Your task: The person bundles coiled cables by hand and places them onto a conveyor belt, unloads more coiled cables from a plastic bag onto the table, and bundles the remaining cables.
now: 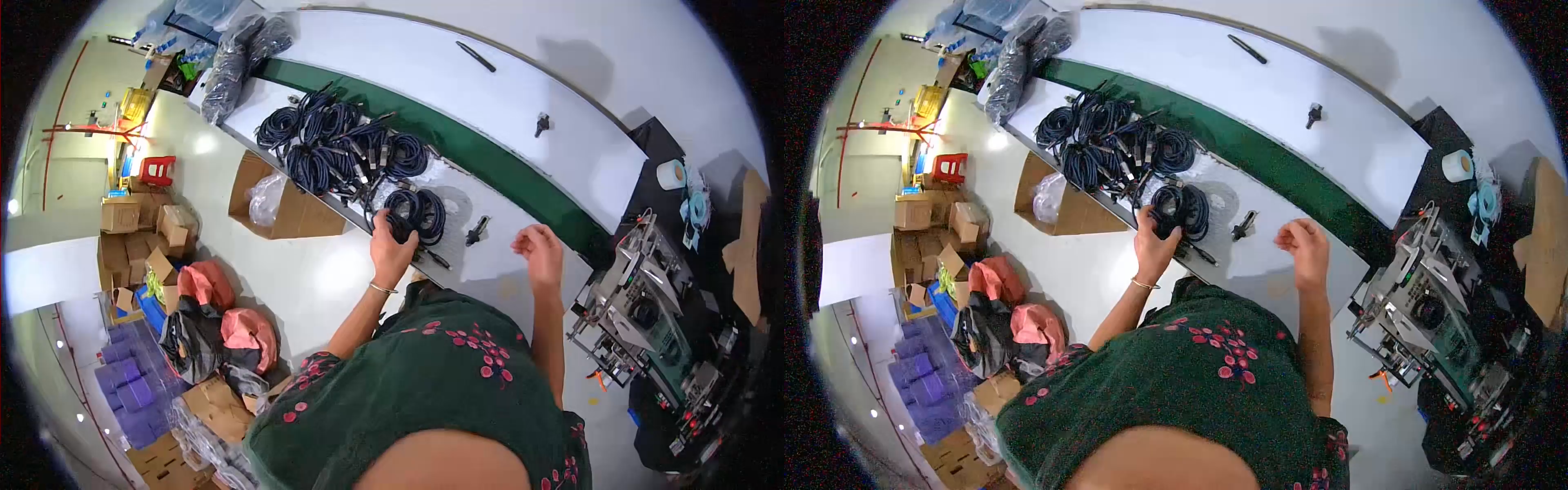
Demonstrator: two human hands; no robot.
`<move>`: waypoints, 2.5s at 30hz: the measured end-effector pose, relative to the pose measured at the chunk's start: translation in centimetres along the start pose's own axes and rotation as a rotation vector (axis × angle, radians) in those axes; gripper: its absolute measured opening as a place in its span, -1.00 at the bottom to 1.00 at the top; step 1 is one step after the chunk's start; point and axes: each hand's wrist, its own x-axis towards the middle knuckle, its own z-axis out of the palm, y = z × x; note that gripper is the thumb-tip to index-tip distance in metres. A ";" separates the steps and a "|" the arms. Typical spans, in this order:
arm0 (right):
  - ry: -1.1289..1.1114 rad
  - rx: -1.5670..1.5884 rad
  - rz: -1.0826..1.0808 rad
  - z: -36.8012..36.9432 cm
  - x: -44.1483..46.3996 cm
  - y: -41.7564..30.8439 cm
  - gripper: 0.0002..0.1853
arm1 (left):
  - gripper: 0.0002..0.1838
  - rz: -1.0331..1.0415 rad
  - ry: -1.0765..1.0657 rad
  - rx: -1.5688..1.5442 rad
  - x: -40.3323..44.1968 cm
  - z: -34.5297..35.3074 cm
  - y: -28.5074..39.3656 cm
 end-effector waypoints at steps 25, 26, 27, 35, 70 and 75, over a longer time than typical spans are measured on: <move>-0.273 -0.434 -0.320 8.3 -2.9 -5.9 -0.72 | -0.45 0.046 -0.341 -1.240 -0.9 0.3 9.9; -0.272 -0.526 -0.322 7.9 -3.0 -6.0 -0.70 | -0.43 0.116 -0.248 -1.029 -1.1 0.4 10.1; -0.265 -0.526 -0.320 7.7 -3.0 -6.0 -0.70 | -0.43 0.114 -0.255 -1.029 -1.1 0.1 10.9; -0.399 -0.362 -0.270 7.6 -2.4 -5.7 -0.74 | -0.10 0.955 -0.197 -0.063 0.6 -0.6 15.1; 0.297 -0.081 -0.037 -7.4 -5.8 -1.0 -0.86 | -0.37 1.200 -0.389 0.171 4.6 16.0 14.6; 0.264 -0.145 -0.056 -7.5 -4.1 -1.3 -0.83 | -0.57 1.088 -0.336 -0.120 2.8 9.2 10.1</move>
